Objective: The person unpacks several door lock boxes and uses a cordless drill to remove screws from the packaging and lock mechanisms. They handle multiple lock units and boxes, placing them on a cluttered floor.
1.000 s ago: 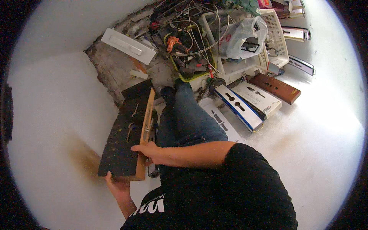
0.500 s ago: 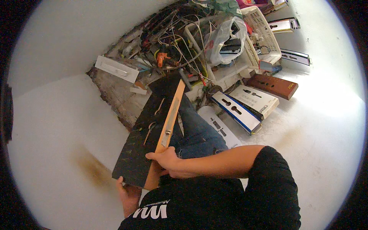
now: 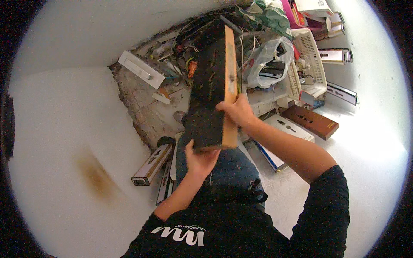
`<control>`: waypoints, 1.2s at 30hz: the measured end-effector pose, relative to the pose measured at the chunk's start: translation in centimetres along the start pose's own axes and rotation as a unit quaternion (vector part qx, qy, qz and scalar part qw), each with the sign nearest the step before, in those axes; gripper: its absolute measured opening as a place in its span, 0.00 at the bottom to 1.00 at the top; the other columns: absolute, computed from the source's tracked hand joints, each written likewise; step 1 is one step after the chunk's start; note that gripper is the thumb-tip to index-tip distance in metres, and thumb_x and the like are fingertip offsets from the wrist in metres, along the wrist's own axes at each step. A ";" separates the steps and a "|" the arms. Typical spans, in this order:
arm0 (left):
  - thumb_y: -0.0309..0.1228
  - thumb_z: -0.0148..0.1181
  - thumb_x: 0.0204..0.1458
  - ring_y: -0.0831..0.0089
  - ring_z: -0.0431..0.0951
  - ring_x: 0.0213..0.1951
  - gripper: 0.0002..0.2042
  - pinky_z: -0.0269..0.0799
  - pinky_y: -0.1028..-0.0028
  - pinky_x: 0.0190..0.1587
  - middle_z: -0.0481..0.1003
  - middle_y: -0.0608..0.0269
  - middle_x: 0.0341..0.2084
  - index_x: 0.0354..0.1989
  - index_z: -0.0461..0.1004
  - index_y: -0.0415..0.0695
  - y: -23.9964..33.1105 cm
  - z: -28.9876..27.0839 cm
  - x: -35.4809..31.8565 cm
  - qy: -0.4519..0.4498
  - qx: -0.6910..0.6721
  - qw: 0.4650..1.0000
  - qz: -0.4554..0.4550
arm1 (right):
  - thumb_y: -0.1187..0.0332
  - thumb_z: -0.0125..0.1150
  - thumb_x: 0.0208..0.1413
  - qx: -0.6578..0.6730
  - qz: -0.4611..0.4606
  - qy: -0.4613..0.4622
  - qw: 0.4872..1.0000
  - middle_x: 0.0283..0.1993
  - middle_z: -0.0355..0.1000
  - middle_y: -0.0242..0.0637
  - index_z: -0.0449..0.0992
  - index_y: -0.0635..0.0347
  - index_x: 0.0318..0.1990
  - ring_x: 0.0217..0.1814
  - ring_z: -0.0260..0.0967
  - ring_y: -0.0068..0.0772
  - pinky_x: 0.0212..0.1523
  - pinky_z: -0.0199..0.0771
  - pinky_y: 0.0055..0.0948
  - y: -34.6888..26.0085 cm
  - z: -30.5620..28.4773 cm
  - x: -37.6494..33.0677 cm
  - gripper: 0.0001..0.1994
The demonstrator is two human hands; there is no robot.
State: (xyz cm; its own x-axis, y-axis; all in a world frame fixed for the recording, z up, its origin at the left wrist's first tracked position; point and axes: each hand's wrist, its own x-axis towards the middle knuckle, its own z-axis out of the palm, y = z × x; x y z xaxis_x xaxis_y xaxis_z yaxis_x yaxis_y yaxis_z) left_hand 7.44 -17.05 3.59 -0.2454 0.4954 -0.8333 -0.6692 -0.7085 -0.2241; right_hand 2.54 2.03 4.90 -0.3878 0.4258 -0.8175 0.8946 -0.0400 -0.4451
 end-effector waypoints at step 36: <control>0.47 0.67 0.35 0.59 0.65 0.50 0.34 0.64 0.54 0.46 0.62 0.53 0.49 0.48 0.63 0.40 18.2 0.5 53.4 0.242 0.889 0.267 0.284 | 0.73 0.64 0.31 -0.181 -0.032 0.169 0.968 0.45 0.63 0.49 0.56 0.62 0.54 0.46 0.63 0.52 0.47 0.64 0.37 18.2 1.0 11.0 0.36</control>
State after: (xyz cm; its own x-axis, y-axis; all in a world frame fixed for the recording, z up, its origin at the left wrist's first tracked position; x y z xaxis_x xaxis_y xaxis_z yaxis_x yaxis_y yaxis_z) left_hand -18.21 -3.19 -44.76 -0.8299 0.1348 -0.5414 -0.0010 0.9700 0.2431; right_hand 14.32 5.11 -12.52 -0.4048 0.6906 -0.5994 0.9141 0.2902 -0.2831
